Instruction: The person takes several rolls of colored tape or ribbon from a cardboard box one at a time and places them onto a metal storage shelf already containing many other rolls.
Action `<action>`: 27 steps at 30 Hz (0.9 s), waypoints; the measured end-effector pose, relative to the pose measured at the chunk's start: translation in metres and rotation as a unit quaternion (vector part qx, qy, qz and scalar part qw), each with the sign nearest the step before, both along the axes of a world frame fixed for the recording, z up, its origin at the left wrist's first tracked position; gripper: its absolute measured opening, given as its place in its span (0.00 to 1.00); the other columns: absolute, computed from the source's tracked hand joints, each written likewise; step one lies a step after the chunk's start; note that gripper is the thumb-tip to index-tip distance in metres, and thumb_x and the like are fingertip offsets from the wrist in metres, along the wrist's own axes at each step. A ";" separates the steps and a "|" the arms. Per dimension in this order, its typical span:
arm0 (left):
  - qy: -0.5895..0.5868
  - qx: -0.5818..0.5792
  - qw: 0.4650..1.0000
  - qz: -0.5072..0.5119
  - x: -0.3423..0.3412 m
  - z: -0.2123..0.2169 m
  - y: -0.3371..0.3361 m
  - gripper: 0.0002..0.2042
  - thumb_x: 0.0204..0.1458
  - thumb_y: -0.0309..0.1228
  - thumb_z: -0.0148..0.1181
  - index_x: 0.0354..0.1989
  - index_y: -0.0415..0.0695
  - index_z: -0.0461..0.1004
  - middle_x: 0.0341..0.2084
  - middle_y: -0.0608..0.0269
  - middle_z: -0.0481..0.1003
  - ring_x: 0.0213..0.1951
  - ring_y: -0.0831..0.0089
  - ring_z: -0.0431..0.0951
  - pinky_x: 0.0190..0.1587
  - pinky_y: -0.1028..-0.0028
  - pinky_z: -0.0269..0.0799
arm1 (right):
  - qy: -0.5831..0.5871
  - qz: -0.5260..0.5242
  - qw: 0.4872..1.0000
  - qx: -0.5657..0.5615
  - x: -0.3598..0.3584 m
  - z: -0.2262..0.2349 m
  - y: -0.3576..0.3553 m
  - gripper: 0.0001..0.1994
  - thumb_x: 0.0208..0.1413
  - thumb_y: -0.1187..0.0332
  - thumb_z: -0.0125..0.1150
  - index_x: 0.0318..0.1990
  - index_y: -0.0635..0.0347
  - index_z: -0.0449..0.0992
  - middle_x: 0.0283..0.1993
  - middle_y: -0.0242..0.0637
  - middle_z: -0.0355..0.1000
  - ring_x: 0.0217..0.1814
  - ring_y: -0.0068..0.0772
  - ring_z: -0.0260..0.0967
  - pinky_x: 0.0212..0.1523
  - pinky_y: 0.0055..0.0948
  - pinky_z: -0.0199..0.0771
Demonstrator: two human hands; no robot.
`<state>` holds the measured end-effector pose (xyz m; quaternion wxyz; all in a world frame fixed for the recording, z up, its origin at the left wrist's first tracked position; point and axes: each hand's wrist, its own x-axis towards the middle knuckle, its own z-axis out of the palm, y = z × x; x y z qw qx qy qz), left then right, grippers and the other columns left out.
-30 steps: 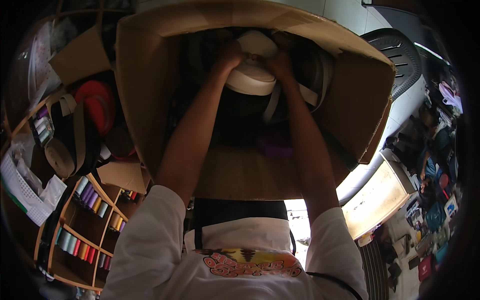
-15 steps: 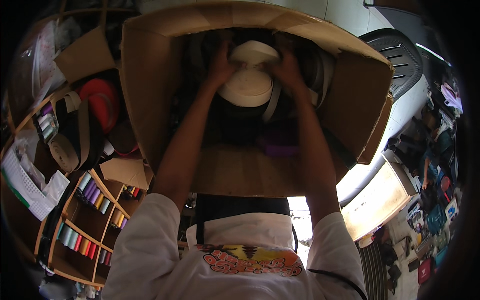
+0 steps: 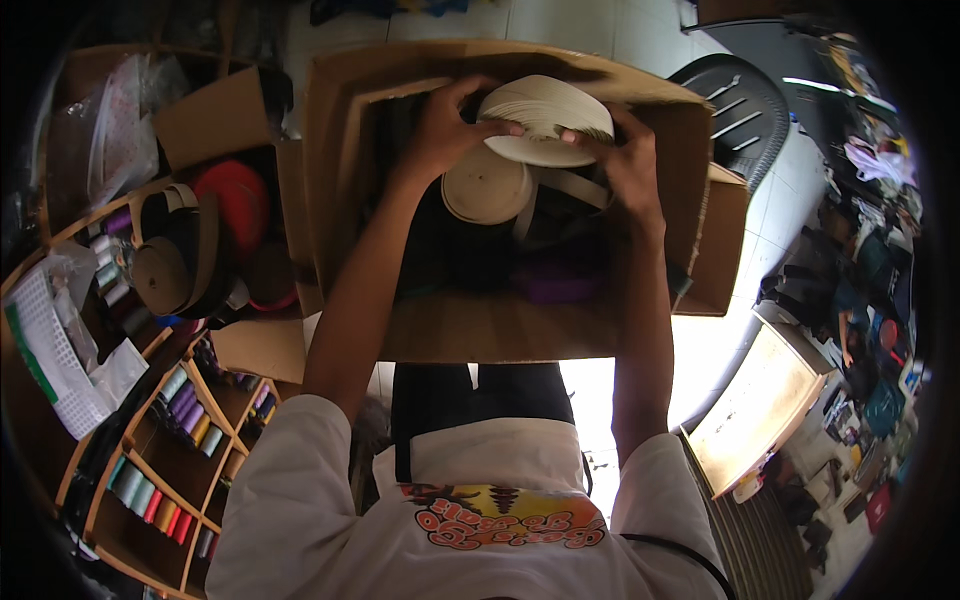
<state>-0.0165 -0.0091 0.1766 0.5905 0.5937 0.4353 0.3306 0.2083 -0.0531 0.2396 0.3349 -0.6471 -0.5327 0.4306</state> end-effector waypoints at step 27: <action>-0.050 0.279 0.916 -0.284 0.095 0.275 -0.056 0.26 0.46 0.39 0.70 0.48 0.38 0.64 0.40 0.52 0.76 0.46 0.65 0.76 0.48 0.67 0.69 | -0.357 -0.132 0.897 0.223 0.014 0.312 -0.168 0.16 0.40 0.62 0.69 0.36 0.61 0.80 0.30 0.51 0.76 0.32 0.48 0.77 0.36 0.39 0.75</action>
